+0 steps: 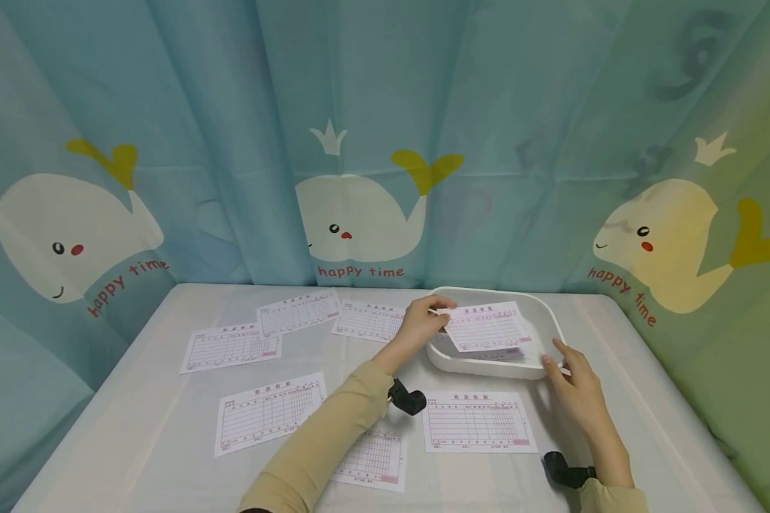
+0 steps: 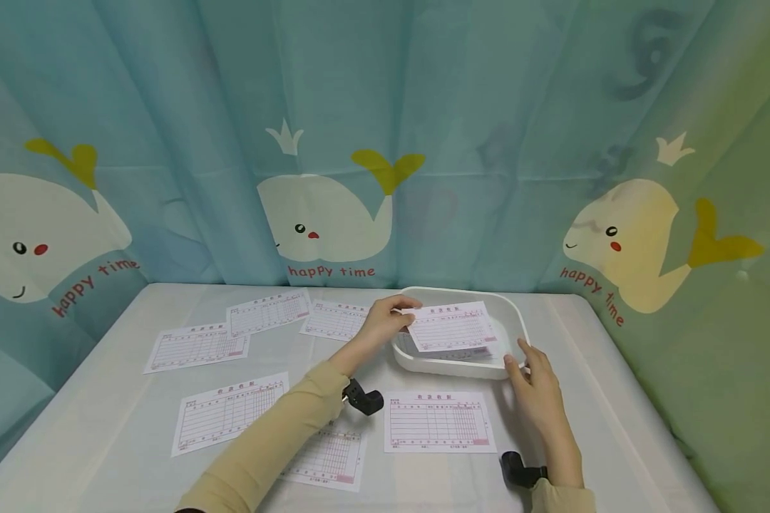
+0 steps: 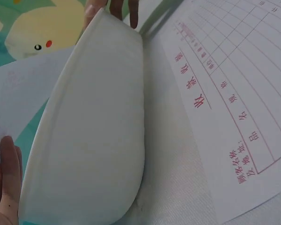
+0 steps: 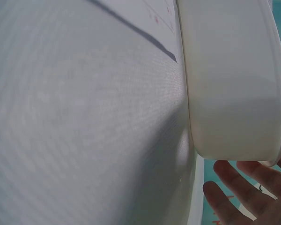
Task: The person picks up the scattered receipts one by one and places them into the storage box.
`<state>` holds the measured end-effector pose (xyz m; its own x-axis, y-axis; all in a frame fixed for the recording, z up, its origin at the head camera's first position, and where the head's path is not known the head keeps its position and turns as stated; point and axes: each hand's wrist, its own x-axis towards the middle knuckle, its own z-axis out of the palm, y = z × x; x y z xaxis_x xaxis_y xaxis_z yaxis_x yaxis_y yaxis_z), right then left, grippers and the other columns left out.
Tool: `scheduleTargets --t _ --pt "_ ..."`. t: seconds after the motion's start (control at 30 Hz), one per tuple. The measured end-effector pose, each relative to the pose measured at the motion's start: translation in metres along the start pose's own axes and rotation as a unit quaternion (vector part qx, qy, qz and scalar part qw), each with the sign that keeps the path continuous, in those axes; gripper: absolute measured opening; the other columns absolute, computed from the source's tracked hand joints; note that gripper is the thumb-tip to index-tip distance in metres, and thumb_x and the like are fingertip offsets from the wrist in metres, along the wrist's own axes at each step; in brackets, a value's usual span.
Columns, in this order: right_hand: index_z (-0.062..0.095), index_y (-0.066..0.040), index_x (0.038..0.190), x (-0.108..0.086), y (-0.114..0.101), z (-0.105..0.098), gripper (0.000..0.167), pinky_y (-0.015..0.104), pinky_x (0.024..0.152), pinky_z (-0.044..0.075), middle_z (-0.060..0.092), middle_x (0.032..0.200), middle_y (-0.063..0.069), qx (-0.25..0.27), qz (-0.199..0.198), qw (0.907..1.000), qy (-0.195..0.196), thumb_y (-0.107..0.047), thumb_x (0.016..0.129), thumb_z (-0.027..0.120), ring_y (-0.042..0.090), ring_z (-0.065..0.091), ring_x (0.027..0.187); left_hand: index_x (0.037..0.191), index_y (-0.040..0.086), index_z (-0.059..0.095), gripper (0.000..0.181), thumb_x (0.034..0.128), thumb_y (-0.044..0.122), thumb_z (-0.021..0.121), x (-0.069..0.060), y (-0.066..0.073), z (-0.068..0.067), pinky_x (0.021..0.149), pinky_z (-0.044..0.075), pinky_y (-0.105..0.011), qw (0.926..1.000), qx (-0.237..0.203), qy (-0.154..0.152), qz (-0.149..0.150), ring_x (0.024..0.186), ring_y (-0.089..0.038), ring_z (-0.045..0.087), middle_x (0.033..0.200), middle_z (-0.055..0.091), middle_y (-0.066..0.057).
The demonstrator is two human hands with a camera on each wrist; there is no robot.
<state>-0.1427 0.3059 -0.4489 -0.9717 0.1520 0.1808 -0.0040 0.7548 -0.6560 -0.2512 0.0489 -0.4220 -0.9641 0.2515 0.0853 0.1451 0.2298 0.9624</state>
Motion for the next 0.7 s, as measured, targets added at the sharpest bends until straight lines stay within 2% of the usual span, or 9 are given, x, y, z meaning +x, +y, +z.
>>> scheduleTargets --t 0.1,0.37,0.57,0.7 --pt "0.035 0.006 0.144 -0.0003 -0.0001 -0.0004 0.057 0.058 0.098 0.041 0.038 0.14 0.031 0.003 0.001 1.0 -0.001 -0.03 0.101 0.046 0.042 0.045 0.113 0.111 0.002 0.069 0.025 0.0886 -0.001 0.058 0.0033 0.0004 0.0021 0.073 0.059 -0.037 1.0 0.0 -0.004 -0.004 0.067 -0.009 0.059 0.11 0.065 -0.018" --pt "0.036 0.006 0.143 -0.0004 -0.0003 -0.0015 0.055 0.057 0.097 0.042 0.04 0.138 0.031 0.0 -0.002 1.0 0.002 -0.028 0.101 0.046 0.04 0.046 0.109 0.112 0.003 0.068 0.022 0.0904 0.005 0.062 0.0094 0.0026 0.0054 0.077 0.059 -0.039 0.9994 -0.005 -0.022 -0.024 0.073 -0.024 0.07 0.102 0.061 -0.015" --pt "0.037 0.006 0.143 0.0003 0.0009 -0.0002 0.055 0.058 0.097 0.042 0.041 0.137 0.031 -0.004 -0.005 0.9999 0.008 -0.027 0.101 0.047 0.039 0.046 0.107 0.114 0.006 0.067 0.023 0.0918 0.013 0.064 0.0109 0.0043 0.007 0.076 0.059 -0.032 0.9987 0.021 -0.039 -0.024 0.073 -0.017 0.068 0.106 0.061 -0.013" --pt "0.037 0.006 0.142 0.0007 0.0006 0.0011 0.054 0.057 0.098 0.042 0.041 0.137 0.031 -0.001 -0.005 0.9999 0.01 -0.027 0.1 0.047 0.038 0.046 0.107 0.117 0.008 0.066 0.026 0.0922 0.018 0.064 0.0104 0.0057 0.0054 0.074 0.058 -0.028 0.9983 0.036 -0.043 -0.018 0.077 -0.017 0.068 0.111 0.062 -0.013"
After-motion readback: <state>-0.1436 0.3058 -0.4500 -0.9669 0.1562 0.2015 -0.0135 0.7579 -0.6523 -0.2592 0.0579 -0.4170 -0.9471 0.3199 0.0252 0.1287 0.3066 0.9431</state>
